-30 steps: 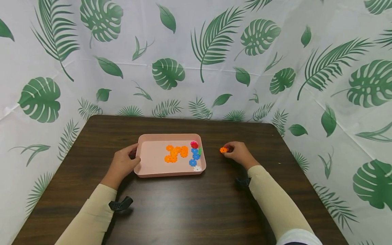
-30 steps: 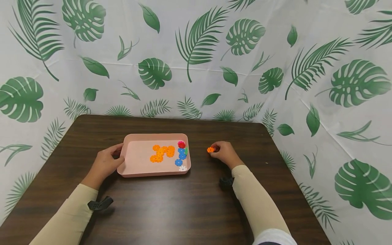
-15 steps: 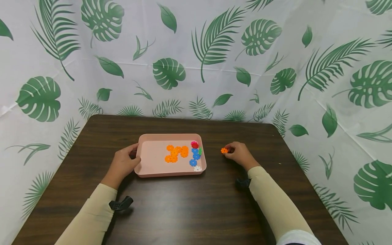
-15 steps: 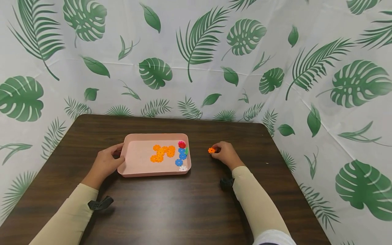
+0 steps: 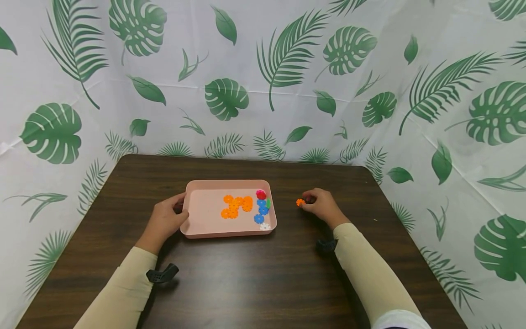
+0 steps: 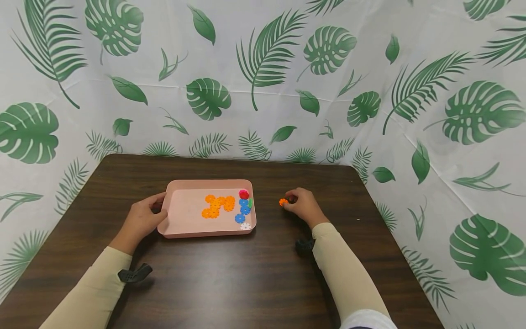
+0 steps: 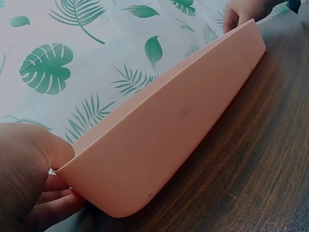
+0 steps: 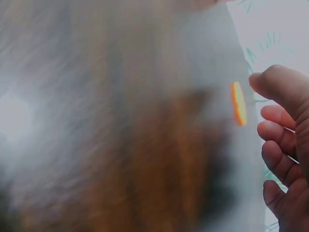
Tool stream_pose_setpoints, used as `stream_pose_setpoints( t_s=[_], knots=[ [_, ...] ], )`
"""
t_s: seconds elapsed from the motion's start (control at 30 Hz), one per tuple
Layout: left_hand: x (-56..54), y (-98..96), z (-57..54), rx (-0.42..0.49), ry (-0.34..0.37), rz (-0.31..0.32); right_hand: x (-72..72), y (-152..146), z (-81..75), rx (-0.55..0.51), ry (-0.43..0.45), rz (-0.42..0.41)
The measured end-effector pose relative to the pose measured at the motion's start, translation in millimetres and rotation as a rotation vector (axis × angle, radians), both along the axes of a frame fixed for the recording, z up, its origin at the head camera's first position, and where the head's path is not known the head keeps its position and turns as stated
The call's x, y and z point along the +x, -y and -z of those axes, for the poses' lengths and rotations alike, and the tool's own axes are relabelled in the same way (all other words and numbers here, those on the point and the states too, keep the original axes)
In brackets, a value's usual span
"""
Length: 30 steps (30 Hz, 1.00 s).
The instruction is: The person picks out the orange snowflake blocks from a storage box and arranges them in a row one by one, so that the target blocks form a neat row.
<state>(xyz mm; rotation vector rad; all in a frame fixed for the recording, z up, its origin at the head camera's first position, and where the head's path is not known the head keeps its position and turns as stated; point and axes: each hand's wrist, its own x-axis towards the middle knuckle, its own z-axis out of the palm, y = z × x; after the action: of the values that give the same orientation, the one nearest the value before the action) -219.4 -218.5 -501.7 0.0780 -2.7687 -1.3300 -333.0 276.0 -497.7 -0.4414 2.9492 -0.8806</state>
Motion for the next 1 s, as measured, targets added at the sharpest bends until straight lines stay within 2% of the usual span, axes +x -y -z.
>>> stream_pose_setpoints(
  t_s=[0.2, 0.57, 0.83, 1.0],
  knots=[
    [-0.3, -0.5, 0.2, -0.003, -0.003, -0.006, -2.2, 10.0, -13.3, -0.063, -0.029, -0.001],
    [-1.6, 0.7, 3.2, -0.003, -0.005, -0.004, -8.2, 51.0, -38.0, -0.066, -0.037, -0.038],
    [-0.9, 2.5, 0.5, 0.011, -0.023, 0.016, -9.6, 90.6, -47.5, -0.09, -0.048, -0.103],
    [-1.3, 2.3, 1.0, 0.007, -0.035, 0.013, -10.5, 109.8, -46.5, -0.068, -0.072, -0.141]
  ],
)
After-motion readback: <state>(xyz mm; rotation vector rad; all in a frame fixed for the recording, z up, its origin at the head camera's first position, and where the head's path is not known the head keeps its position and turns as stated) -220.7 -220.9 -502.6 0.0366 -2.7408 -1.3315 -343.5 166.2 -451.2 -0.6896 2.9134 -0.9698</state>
